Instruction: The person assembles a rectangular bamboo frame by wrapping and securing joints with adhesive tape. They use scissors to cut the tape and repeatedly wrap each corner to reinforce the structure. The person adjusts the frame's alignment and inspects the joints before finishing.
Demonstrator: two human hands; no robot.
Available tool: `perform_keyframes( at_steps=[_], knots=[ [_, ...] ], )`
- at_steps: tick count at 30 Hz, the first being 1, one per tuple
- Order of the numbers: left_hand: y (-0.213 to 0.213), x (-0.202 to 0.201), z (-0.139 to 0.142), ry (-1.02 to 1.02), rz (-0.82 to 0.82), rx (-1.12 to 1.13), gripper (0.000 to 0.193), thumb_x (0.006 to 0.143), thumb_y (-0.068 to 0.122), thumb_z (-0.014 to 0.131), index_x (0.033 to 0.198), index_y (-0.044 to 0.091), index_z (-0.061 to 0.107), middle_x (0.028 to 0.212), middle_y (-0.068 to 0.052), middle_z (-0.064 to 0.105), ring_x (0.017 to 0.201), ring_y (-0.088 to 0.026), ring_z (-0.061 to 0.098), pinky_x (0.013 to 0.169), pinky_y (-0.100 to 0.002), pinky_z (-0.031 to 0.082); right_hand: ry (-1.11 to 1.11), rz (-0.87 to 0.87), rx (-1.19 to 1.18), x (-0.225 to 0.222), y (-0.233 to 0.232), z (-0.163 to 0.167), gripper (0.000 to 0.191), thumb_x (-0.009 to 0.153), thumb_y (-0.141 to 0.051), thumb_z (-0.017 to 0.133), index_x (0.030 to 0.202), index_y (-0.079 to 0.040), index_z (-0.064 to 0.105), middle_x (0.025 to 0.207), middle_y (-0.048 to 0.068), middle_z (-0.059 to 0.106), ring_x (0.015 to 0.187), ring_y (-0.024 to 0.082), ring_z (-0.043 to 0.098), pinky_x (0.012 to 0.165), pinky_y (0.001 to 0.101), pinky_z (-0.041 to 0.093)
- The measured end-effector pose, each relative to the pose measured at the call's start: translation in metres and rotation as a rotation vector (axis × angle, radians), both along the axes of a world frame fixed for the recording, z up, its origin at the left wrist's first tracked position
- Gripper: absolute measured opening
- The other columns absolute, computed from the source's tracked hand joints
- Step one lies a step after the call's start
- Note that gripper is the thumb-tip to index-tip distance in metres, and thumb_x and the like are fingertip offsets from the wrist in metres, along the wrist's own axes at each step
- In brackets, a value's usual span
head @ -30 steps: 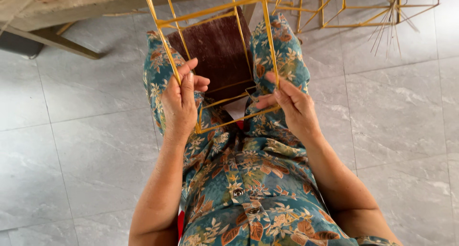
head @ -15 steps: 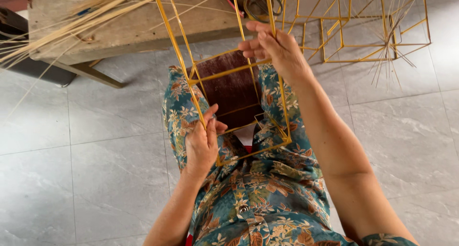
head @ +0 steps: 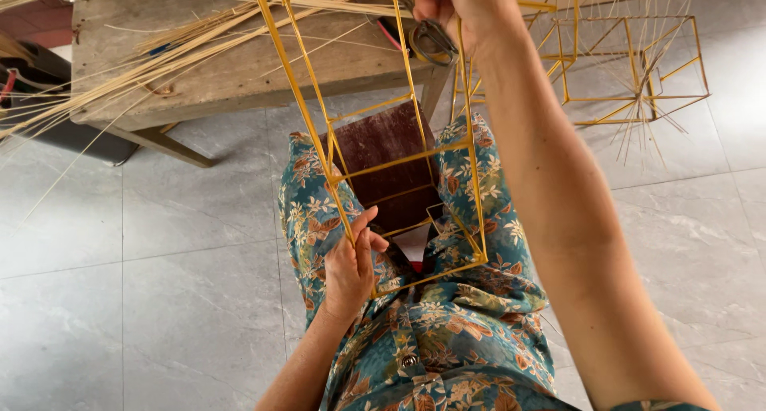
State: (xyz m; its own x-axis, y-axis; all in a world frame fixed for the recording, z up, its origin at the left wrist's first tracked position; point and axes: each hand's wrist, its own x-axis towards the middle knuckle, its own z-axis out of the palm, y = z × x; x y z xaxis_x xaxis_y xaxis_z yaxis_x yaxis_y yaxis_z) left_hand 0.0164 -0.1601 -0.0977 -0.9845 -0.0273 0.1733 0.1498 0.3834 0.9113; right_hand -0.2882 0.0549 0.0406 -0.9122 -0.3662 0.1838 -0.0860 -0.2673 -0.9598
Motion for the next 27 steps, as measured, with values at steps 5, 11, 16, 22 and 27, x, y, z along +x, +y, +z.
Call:
perform_keyframes(
  at_steps=[5,11,16,22,27],
  knots=[
    [0.0,0.001,-0.005,0.012,-0.01,0.057,0.033,0.109,0.013,0.047,0.139,0.006,0.059,0.081,-0.003,0.072,0.07,-0.01,0.07,0.061,-0.026,0.059,-0.108,0.099,-0.534,0.021,0.004,-0.012,0.038,0.11,-0.02,0.058,0.074,-0.014,0.049,0.057,-0.003,0.042,0.051,0.008,0.036,0.065,0.0314,0.042],
    [0.0,-0.002,-0.007,0.068,0.006,-0.02,0.034,0.109,0.013,0.046,0.14,0.005,0.058,0.081,-0.003,0.072,0.07,-0.012,0.071,0.063,-0.027,0.06,0.218,-0.484,-0.133,0.038,-0.002,-0.009,0.02,0.108,-0.014,0.064,0.092,-0.005,0.071,0.063,-0.001,0.056,0.051,0.006,0.044,0.049,0.0259,0.034],
    [-0.002,-0.003,-0.008,0.113,0.004,-0.045,0.034,0.109,0.012,0.046,0.14,0.005,0.057,0.082,-0.004,0.072,0.071,-0.013,0.072,0.064,-0.028,0.06,0.711,-0.962,0.331,0.048,-0.016,-0.02,0.003,0.111,-0.009,0.068,0.109,-0.01,0.07,0.076,0.0,0.073,0.058,0.004,0.058,0.051,0.0237,0.043],
    [-0.002,-0.003,-0.008,0.123,0.024,0.011,0.032,0.11,0.012,0.047,0.139,0.005,0.058,0.081,-0.004,0.072,0.069,-0.012,0.07,0.063,-0.027,0.06,0.725,-0.765,0.505,0.09,-0.01,-0.044,0.044,0.116,-0.004,0.054,0.157,-0.015,0.042,0.109,0.005,0.079,0.064,0.006,0.067,0.051,0.0203,0.052],
    [-0.003,0.001,-0.014,0.117,0.013,0.138,0.029,0.11,0.015,0.05,0.134,0.004,0.062,0.082,-0.002,0.068,0.066,-0.009,0.068,0.057,-0.025,0.055,0.511,-0.603,0.468,0.152,-0.002,-0.07,0.041,0.12,-0.019,0.04,0.16,-0.012,0.038,0.113,0.008,0.078,0.09,0.014,0.077,0.078,0.027,0.062]
  ],
)
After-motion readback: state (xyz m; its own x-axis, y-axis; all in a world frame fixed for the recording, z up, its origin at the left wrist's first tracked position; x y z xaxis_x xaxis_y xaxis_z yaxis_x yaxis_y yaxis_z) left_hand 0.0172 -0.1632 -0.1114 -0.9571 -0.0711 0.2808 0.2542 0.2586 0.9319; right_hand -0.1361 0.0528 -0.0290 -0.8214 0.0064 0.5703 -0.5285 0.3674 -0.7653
